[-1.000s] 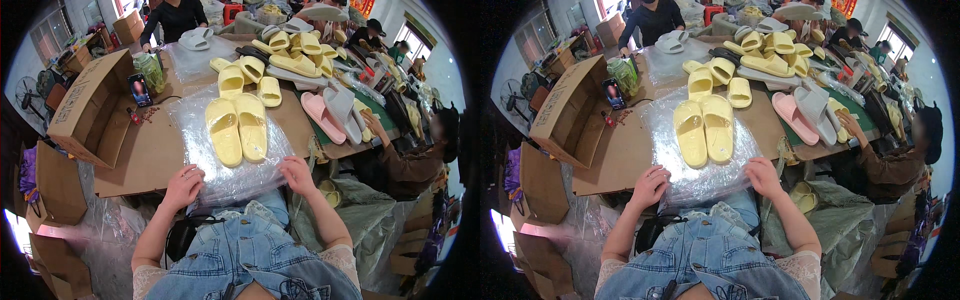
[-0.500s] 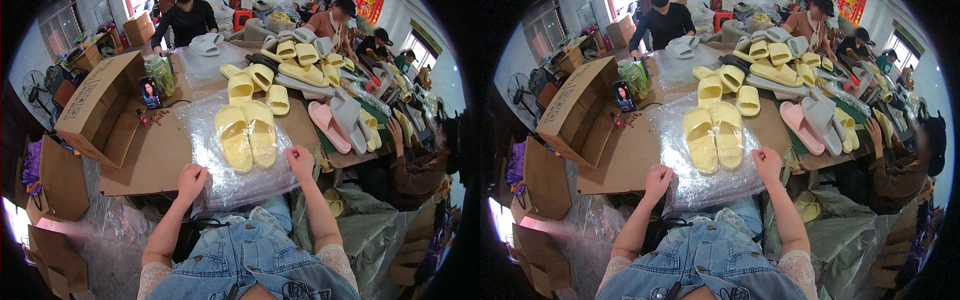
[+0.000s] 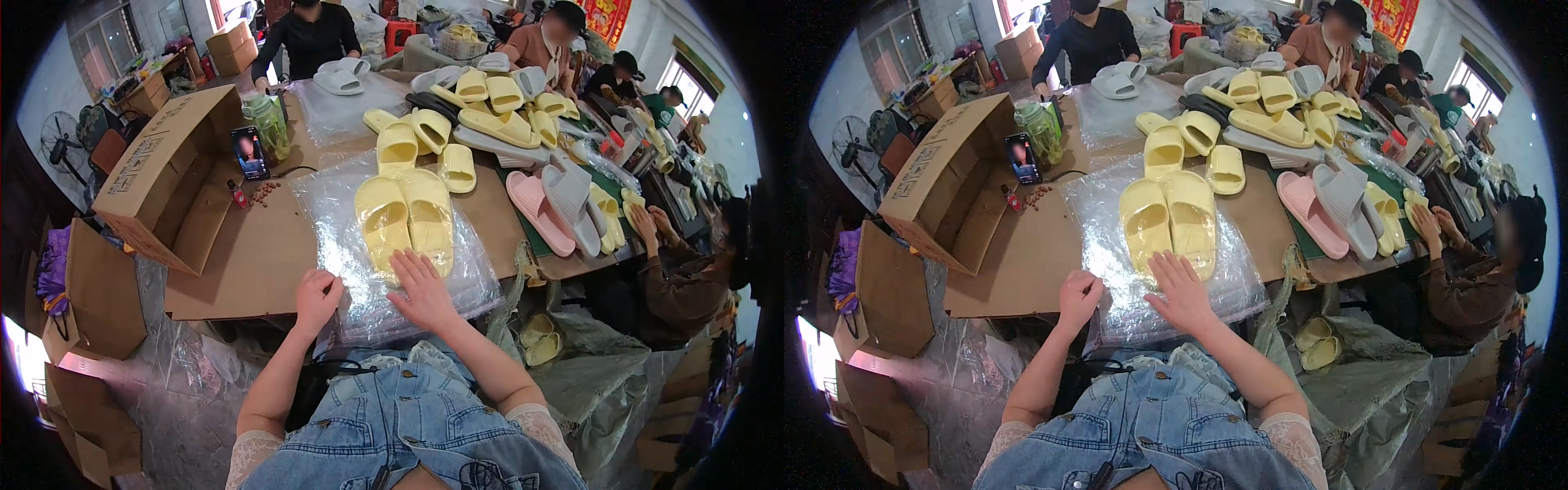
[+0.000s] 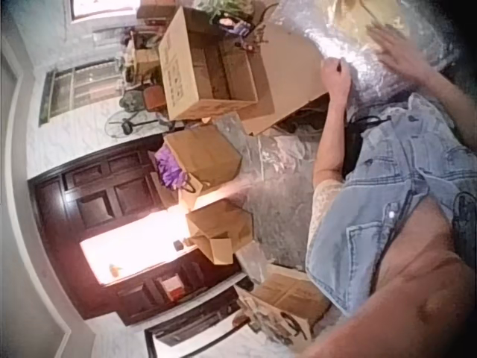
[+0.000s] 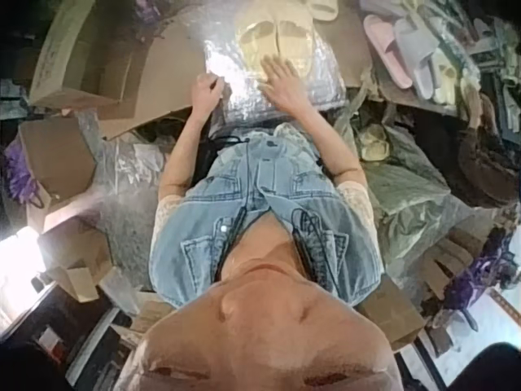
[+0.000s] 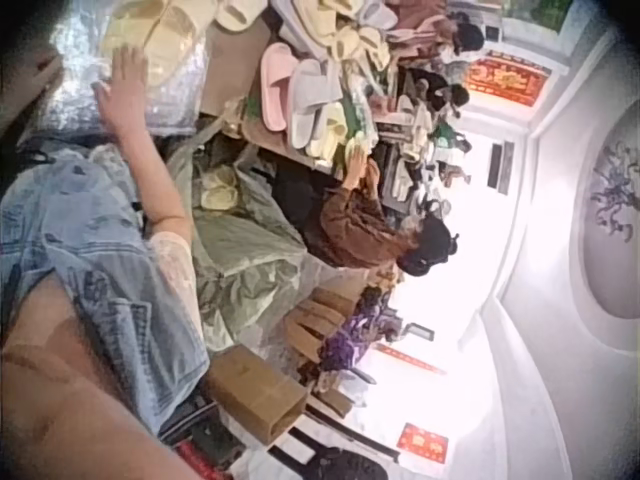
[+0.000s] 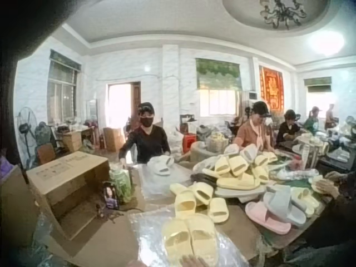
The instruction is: The person wraps pairs of slippers in clear plastic bags at a workbench. They pick up pairs of yellow, white, and pink slippers, place them into plastic bags, and seal the bags. The wrapped slippers are then placed into a large green sack on the floor.
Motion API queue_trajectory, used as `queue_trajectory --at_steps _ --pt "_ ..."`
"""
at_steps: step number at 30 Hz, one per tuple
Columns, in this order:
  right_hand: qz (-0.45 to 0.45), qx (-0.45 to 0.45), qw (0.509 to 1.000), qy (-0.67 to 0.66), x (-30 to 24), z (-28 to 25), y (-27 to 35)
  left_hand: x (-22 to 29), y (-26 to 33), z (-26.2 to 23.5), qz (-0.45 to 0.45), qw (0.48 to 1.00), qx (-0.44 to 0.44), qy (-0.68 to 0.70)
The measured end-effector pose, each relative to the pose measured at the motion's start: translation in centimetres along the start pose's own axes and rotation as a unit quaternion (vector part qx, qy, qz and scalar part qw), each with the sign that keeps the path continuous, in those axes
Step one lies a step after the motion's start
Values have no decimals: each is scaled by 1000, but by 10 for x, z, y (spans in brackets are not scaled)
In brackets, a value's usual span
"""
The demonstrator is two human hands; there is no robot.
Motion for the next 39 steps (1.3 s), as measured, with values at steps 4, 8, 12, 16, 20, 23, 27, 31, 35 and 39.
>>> queue_trajectory --at_steps 4,8,12,16,20,23,27,31,35,39 --pt "50 1 999 10 27 -2 7 5 2 -2 18 1000 12 14" --pt "79 29 995 49 59 -14 21 6 2 -1 1 1000 -3 11" --pt "105 43 992 57 70 -19 27 3 -1 2 3 1000 -21 7" --pt "110 45 992 53 71 -16 28 -7 -3 0 -99 994 -25 42" --pt "113 46 991 56 70 -16 27 80 -2 -19 114 986 93 -85" --pt "115 43 991 58 70 -17 28 118 5 18 203 978 -15 -41" --pt "116 52 991 44 70 -19 27 130 13 72 261 950 -130 -114" --pt "108 54 992 47 70 -17 28 82 12 84 184 952 -148 -196" --pt "110 53 992 42 69 -19 28 61 14 70 127 956 -167 -205" --pt "101 61 992 46 69 -18 28 45 18 60 123 949 -148 -248"
Point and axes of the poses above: each hand's wrist, its own y-axis away from the middle knuckle, its own z-axis out of the palm, x = y × z, the point moved 10 cm from there along -y, towards the middle knuckle, and after that the axes turned 5 degrees about -z, right-handed, at the moved point
